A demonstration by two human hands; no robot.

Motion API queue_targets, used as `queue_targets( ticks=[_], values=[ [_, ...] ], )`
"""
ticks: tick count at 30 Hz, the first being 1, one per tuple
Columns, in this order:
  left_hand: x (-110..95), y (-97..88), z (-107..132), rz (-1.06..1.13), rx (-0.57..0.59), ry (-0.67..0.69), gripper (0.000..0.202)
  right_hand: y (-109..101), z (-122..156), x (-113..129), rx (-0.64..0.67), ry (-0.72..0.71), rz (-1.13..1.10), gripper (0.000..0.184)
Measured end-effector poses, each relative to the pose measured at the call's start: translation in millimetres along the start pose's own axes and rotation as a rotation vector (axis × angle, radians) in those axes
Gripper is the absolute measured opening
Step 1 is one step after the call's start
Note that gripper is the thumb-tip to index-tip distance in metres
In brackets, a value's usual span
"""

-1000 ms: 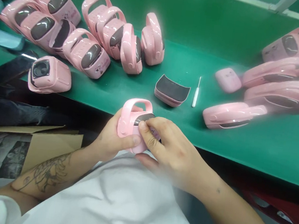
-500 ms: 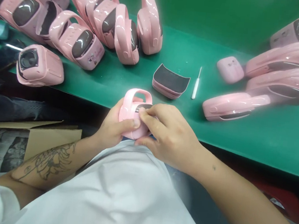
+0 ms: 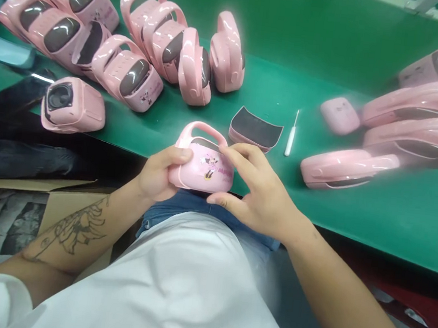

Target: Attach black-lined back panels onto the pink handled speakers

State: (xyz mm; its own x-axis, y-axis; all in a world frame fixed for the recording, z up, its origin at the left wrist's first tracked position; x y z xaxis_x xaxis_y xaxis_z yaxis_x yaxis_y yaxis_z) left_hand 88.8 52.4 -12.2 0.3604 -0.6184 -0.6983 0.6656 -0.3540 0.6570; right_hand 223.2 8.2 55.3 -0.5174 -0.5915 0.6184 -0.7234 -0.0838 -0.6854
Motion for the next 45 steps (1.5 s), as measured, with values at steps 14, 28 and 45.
queue_targets(
  ticks=[14, 28, 45],
  values=[
    [5, -8.7, -6, 0.021, -0.132, -0.008, 0.036, 9, -14, -14, 0.04, 0.145, 0.029, 0.064],
    [-21, -12.5, -2, 0.035, -0.182, 0.123, 0.044, 95, 17, -29, -0.062, 0.93, -1.384, 0.069],
    [-24, -53.6, 8, -0.075, -0.498, 0.292, 0.061, 48, 9, -8, -0.191, 0.52, -0.267, 0.084]
  ],
)
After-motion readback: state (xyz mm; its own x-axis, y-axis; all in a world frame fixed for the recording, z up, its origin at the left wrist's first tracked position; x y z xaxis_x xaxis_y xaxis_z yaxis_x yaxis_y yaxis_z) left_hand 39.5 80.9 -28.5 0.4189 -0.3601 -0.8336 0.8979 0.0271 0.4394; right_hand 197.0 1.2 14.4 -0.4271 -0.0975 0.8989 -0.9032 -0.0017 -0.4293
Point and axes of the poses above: each hand's wrist, its own z-axis away from the middle knuckle, its own y-axis out of the palm, x = y × z, the point moved 9 cm from there along -z, towards the middle knuckle, and after that the axes turned 6 degrees about -y, right-handed, at the moved point
